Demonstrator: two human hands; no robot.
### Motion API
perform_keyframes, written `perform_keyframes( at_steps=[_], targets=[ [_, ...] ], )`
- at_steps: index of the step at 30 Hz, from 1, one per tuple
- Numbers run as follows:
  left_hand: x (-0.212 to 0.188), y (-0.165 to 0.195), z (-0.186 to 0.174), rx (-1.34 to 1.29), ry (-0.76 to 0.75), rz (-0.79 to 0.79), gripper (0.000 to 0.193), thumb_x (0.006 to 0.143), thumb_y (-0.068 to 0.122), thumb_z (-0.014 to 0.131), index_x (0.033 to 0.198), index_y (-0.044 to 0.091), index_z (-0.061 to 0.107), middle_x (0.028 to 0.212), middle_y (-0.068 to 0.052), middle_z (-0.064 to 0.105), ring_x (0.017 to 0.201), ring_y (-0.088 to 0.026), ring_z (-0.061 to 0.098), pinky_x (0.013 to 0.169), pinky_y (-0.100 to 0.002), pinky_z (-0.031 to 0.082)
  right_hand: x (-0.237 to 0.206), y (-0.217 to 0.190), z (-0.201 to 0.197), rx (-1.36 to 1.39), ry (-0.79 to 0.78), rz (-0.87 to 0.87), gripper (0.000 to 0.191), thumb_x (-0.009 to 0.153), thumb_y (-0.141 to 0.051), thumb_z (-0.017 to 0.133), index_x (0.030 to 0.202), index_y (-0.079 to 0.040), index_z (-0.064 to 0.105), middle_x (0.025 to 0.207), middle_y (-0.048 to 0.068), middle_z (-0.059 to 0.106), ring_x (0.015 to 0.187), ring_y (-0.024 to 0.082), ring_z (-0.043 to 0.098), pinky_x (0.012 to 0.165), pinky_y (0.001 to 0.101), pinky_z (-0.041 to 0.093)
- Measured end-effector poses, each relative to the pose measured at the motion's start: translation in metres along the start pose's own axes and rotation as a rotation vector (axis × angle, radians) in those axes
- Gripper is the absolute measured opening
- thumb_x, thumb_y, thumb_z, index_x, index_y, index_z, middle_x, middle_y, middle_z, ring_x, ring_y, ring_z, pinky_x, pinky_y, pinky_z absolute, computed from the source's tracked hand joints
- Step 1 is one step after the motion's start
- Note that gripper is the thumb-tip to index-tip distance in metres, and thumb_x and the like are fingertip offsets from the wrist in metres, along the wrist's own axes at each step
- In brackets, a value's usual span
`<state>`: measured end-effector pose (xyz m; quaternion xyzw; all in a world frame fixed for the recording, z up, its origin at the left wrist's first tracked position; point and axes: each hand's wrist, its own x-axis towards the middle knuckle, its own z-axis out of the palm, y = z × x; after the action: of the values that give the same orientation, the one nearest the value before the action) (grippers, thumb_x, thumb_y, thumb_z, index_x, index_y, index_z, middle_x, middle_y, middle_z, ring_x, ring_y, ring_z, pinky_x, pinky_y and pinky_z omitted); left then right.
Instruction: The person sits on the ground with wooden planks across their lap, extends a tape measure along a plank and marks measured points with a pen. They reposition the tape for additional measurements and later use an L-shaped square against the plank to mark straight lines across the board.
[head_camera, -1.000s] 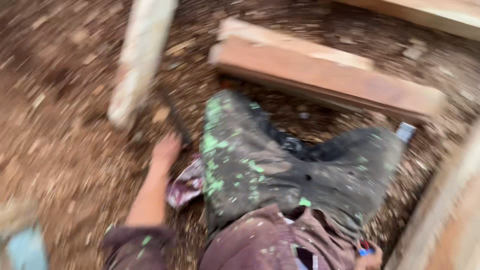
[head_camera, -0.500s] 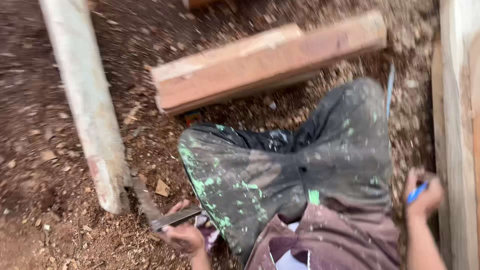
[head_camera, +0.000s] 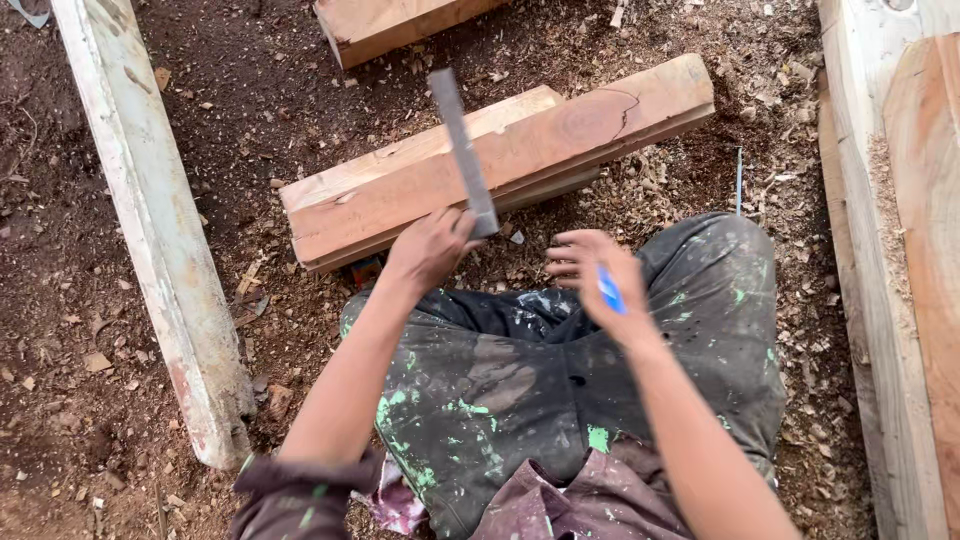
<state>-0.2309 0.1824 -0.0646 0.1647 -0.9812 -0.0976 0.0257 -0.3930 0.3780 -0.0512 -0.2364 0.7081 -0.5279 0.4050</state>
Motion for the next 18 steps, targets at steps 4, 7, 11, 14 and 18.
perform_keyframes(
  at_steps=[4, 7, 11, 14, 18],
  targets=[
    [0.050, 0.024, 0.008, 0.065, 0.001, 0.048, 0.037, 0.098, 0.037, 0.066, 0.114, 0.004, 0.061, 0.101, -0.013, 0.066, 0.099, -0.028, 0.066, 0.080, -0.037, 0.059, 0.049, 0.001, 0.028, 0.498, -0.103, 0.291, 0.034, 0.102, -0.029, 0.057, 0.123, -0.003, 0.063, 0.110, 0.010, 0.073, 0.097, 0.020, 0.075, 0.083, 0.0355, 0.063],
    [0.063, 0.033, 0.013, -0.009, 0.075, 0.012, 0.037, 0.091, 0.029, 0.071, 0.117, 0.005, 0.061, 0.111, -0.011, 0.065, 0.110, -0.027, 0.063, 0.090, -0.037, 0.058, 0.072, -0.003, 0.037, 0.640, -0.114, 0.299, 0.030, 0.101, -0.023, 0.065, 0.120, 0.000, 0.064, 0.100, 0.009, 0.072, 0.087, 0.017, 0.073, 0.078, 0.0321, 0.062],
    [0.075, 0.022, 0.008, 0.084, 0.057, -0.029, 0.042, 0.089, 0.031, 0.077, 0.120, 0.006, 0.063, 0.121, -0.009, 0.062, 0.123, -0.029, 0.056, 0.102, -0.049, 0.046, 0.098, -0.004, 0.053, 0.698, 0.058, 0.272, 0.025, 0.099, -0.019, 0.068, 0.111, 0.003, 0.063, 0.091, 0.008, 0.072, 0.076, 0.015, 0.071, 0.069, 0.0295, 0.062],
    [0.088, 0.000, 0.003, -0.036, 0.027, -0.081, 0.059, 0.076, 0.046, 0.084, 0.127, 0.024, 0.064, 0.138, -0.011, 0.057, 0.131, -0.032, 0.051, 0.110, -0.051, 0.036, 0.111, -0.001, 0.057, 0.704, 0.130, 0.271, 0.024, 0.097, -0.018, 0.069, 0.105, 0.004, 0.063, 0.087, 0.008, 0.072, 0.073, 0.013, 0.071, 0.067, 0.0301, 0.065],
    [0.115, -0.033, 0.008, -0.079, 0.025, -0.095, 0.122, 0.051, 0.072, 0.087, 0.149, 0.014, 0.043, 0.151, -0.023, 0.040, 0.139, -0.044, 0.039, 0.118, -0.061, 0.026, 0.126, 0.005, 0.059, 0.644, 0.182, 0.261, 0.022, 0.097, -0.016, 0.072, 0.106, 0.003, 0.067, 0.084, 0.009, 0.071, 0.069, 0.014, 0.068, 0.062, 0.0289, 0.058]
  ],
)
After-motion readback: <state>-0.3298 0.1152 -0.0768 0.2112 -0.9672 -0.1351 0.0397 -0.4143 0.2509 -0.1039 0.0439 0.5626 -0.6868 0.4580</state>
